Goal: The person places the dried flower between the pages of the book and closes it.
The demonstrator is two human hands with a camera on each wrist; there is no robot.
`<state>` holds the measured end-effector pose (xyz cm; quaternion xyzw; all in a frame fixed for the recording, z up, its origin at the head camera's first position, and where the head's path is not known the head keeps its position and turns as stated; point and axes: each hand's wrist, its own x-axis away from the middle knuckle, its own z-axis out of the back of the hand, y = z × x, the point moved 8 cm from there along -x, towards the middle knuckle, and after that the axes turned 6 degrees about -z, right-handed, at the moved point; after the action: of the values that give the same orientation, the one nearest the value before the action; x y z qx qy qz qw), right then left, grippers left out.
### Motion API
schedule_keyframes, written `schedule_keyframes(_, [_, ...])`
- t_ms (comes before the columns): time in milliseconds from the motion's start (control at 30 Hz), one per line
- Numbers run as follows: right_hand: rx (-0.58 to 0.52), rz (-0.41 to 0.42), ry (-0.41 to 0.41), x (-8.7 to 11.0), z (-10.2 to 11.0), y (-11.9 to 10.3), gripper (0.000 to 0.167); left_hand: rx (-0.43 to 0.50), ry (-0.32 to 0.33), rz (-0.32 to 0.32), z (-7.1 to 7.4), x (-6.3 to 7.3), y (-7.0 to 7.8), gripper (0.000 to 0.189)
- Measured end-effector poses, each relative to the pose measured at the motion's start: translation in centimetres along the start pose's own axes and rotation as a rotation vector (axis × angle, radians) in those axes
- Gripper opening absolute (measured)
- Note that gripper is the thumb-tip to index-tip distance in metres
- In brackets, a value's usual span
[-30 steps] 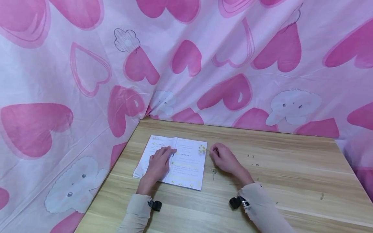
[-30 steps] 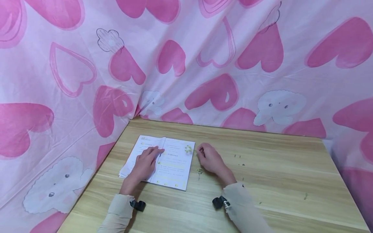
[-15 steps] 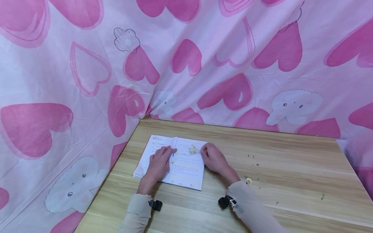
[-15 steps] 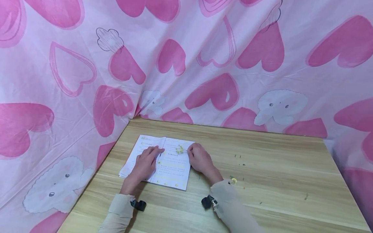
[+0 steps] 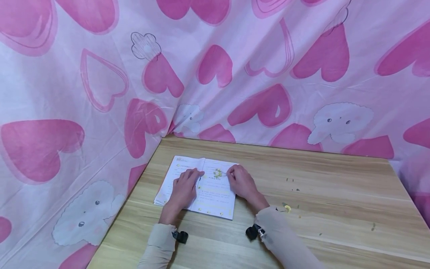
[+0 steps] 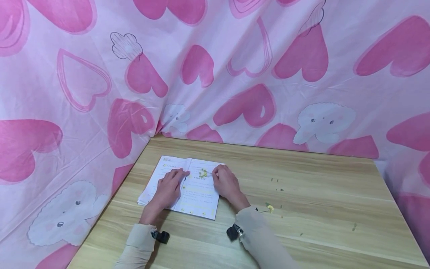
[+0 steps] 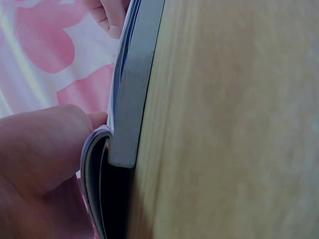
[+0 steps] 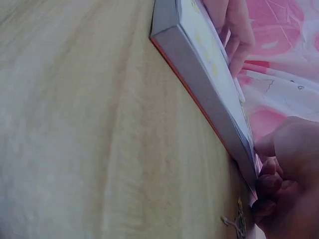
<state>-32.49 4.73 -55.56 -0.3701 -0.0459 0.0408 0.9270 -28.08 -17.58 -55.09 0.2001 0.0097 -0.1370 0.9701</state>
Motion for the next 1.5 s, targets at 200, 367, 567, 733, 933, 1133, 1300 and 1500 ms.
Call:
schedule_keyframes(200, [-0.007, 0.049, -0.014, 0.0, 0.8, 0.6, 0.011, -0.007, -0.022, 0.012, -0.2, -0.2, 0.0, 0.046])
schedule_keyframes(367, [0.032, 0.089, -0.013, 0.0, 2.2, 1.7, 0.018, -0.003, -0.024, 0.01, -0.4, -0.3, -0.1, 0.046])
schedule_keyframes(567, [0.042, 0.173, -0.06, 0.2, 3.3, 2.5, 0.039, -0.016, -0.029, 0.016, -0.3, -0.1, 0.1, 0.047])
schedule_keyframes(733, [0.032, 0.188, -0.102, 0.2, 2.8, 3.1, 0.044, -0.071, -0.044, 0.034, -0.2, 0.1, 0.4, 0.052])
schedule_keyframes(933, [0.045, 0.181, -0.094, 0.0, 2.6, 2.9, 0.044, -0.197, -0.015, 0.013, -0.1, 0.7, 1.9, 0.046])
schedule_keyframes(1133, [0.087, 0.171, -0.083, -0.1, 2.9, 2.9, 0.045, -0.237, 0.061, -0.033, 0.4, 0.6, 2.5, 0.048])
schedule_keyframes(1300, [0.089, 0.174, -0.071, 0.0, 3.2, 3.1, 0.046, -0.192, 0.047, -0.018, 0.5, 0.1, 2.0, 0.053])
schedule_keyframes(1500, [0.077, 0.167, -0.076, 0.0, 3.0, 3.3, 0.046, -0.224, 0.17, -0.096, 1.4, 0.3, 3.6, 0.042])
